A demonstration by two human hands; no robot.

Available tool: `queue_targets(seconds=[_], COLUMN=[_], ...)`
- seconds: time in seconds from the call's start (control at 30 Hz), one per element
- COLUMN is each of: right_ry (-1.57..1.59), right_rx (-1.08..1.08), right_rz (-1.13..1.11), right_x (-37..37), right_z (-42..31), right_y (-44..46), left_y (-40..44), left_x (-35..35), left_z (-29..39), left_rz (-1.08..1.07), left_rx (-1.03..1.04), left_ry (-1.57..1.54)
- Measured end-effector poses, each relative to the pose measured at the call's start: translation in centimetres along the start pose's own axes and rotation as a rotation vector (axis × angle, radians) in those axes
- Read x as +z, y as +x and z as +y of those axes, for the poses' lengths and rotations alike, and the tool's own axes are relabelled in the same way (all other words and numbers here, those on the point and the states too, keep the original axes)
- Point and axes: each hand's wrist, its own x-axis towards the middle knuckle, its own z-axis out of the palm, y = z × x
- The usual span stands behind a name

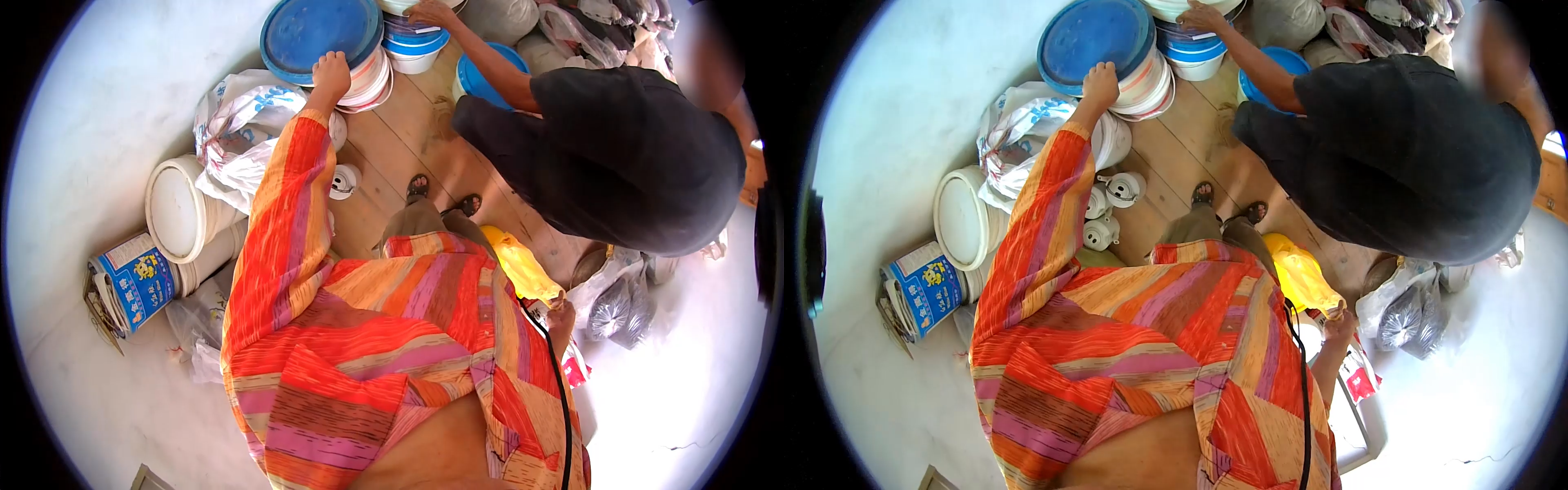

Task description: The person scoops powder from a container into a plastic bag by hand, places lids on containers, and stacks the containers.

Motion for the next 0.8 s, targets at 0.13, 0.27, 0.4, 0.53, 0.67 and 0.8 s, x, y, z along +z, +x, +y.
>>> queue_targets(seconds=[0.13,0.27,0.4,0.53,0.67,0.8], right_ry=[0.018,-0.321,-0.045,-0.249,0.029,0.06], right_rx=[0.039,-0.203,0.138,0.007,0.051,-0.016], right_rz=[-0.024,-0.304,-0.007,-0.063,0.001,0.136], right_x=[-3.2,-7.7,-4.6,-2.7,-5.6,-5.6], right_z=[-0.4,0.0,-2.5,-2.7,-3.4,-2.9], right_y=[2.0,3.9,0.8,-3.6,-4.8,-8.3], left_y=[-1.1,-2.5,-4.3,-2.2,1.6,3.4], left_x=[-0.3,3.8,8.3,11.1,16.9,17.2], left_z=[2.7,8.3,13.8,18.7,24.2,28.7], left_rz=[0.306,0.086,-0.146,-0.21,-0.256,-0.562], left_rx=[0.124,0.297,0.465,0.328,0.392,0.207], left_ry=[-0.007,-0.053,-0.12,-0.551,-0.48,-0.358])
